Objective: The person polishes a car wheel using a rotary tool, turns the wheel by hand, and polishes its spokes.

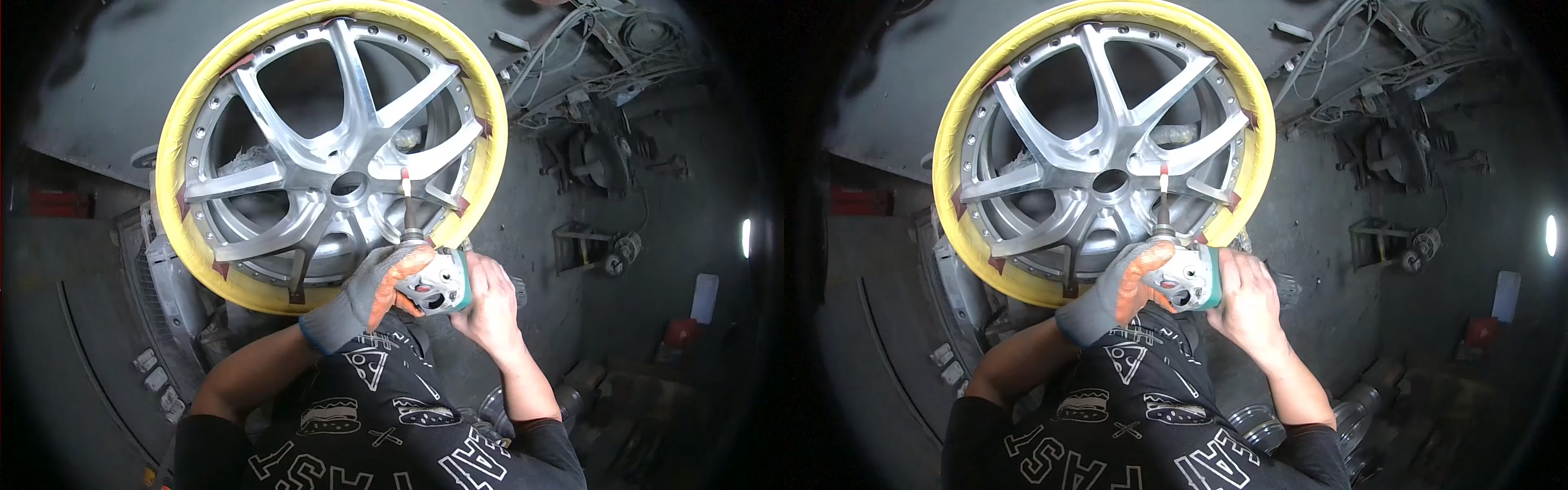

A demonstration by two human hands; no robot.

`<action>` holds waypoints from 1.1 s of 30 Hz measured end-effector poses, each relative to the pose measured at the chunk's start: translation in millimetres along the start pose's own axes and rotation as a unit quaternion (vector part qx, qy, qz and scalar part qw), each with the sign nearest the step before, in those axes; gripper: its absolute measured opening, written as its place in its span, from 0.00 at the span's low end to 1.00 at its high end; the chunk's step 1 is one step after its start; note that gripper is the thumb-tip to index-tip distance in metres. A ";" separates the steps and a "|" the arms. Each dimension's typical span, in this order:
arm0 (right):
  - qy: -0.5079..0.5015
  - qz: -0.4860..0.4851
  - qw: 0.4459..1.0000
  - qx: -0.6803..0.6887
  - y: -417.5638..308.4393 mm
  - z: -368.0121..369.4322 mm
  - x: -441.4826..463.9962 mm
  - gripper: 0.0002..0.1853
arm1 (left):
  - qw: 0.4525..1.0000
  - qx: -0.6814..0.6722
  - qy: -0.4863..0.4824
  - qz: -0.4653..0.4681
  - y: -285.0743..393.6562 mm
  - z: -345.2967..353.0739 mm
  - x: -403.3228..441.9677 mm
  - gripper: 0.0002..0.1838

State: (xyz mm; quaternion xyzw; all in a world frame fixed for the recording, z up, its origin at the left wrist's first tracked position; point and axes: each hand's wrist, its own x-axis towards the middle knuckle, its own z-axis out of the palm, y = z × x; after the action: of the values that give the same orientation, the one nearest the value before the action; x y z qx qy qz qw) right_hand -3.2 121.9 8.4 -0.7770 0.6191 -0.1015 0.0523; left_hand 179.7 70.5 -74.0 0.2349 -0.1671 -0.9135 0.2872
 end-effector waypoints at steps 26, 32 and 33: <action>0.042 -0.065 0.997 0.021 62.2 -36.4 10.5 0.34 | 0.994 0.105 -0.019 0.022 29.5 74.9 17.4 0.23; 0.047 -0.047 0.997 0.038 128.6 -57.0 34.2 0.32 | 0.991 0.105 -0.030 0.080 8.8 107.4 81.3 0.27; 0.046 -0.044 0.997 0.041 138.2 -57.5 37.8 0.33 | 0.991 0.116 -0.018 0.067 13.3 116.1 89.6 0.30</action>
State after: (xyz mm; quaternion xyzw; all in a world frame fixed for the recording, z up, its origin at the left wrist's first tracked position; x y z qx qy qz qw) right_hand -139.5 56.2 39.4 -0.7949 0.5817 -0.1649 0.0507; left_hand 59.8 25.8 -1.2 0.2387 -0.2922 -0.8707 0.3156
